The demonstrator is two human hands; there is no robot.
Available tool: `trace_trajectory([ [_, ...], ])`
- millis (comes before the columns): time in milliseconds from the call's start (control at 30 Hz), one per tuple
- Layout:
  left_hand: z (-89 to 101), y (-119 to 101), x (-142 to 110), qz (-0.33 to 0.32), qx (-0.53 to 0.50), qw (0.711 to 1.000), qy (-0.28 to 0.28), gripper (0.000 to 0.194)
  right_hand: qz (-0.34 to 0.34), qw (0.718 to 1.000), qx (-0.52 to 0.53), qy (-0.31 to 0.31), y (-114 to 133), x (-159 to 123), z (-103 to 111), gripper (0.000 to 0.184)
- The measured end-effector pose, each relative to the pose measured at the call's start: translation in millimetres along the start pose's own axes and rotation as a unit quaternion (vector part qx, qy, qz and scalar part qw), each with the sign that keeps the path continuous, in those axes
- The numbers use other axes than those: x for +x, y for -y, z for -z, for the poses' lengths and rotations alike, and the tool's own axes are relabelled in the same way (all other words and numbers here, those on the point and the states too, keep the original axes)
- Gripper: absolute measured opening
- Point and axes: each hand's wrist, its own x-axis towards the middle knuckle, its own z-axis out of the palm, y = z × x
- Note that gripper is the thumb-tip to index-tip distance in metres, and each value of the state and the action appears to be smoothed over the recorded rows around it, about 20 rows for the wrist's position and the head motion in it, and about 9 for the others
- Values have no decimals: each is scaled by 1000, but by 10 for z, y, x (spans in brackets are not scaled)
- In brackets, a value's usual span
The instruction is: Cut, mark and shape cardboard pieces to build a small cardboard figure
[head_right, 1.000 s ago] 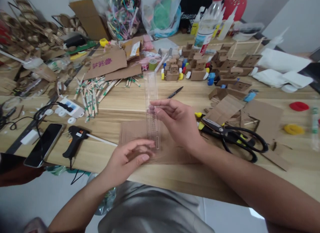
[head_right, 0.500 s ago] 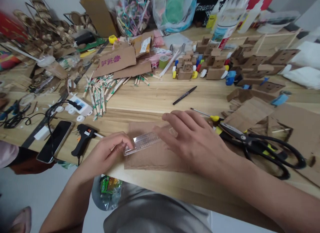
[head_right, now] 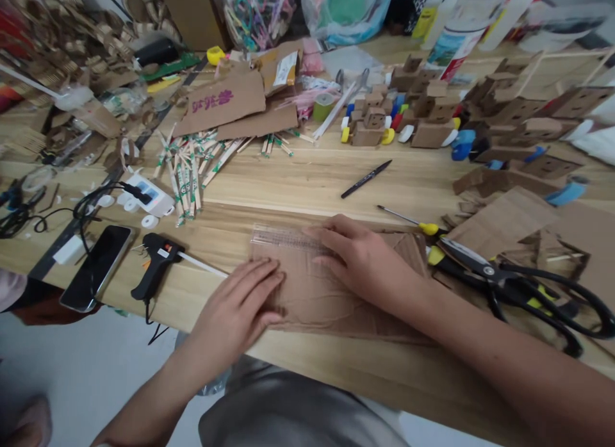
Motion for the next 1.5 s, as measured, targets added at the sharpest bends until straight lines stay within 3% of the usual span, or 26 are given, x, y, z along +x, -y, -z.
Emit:
trace_trajectory([
  [133, -82, 5, -87, -38, 43, 996, 62, 43, 30, 999, 13, -9, 15, -17, -59, 34],
  [300, -90, 80, -132, -55, 29, 995, 77, 44, 68, 997, 4, -22, -18, -41, -119, 35],
  [467, -91, 98, -137, -58, 12, 993, 98, 46, 53, 998, 20, 6, -77, -13, -159, 35],
  [800, -64, 78, -103, -63, 18, 995, 77, 43, 39, 998, 31, 44, -78, 71, -95, 35],
  [1033, -52, 69, -96, -54, 18, 994, 91, 43, 44, 999, 14, 27, -20, 81, -107, 37],
  [1500, -52, 71, -53, -13, 12, 993, 119, 38, 36, 997, 12, 61, -41, 129, -93, 37],
])
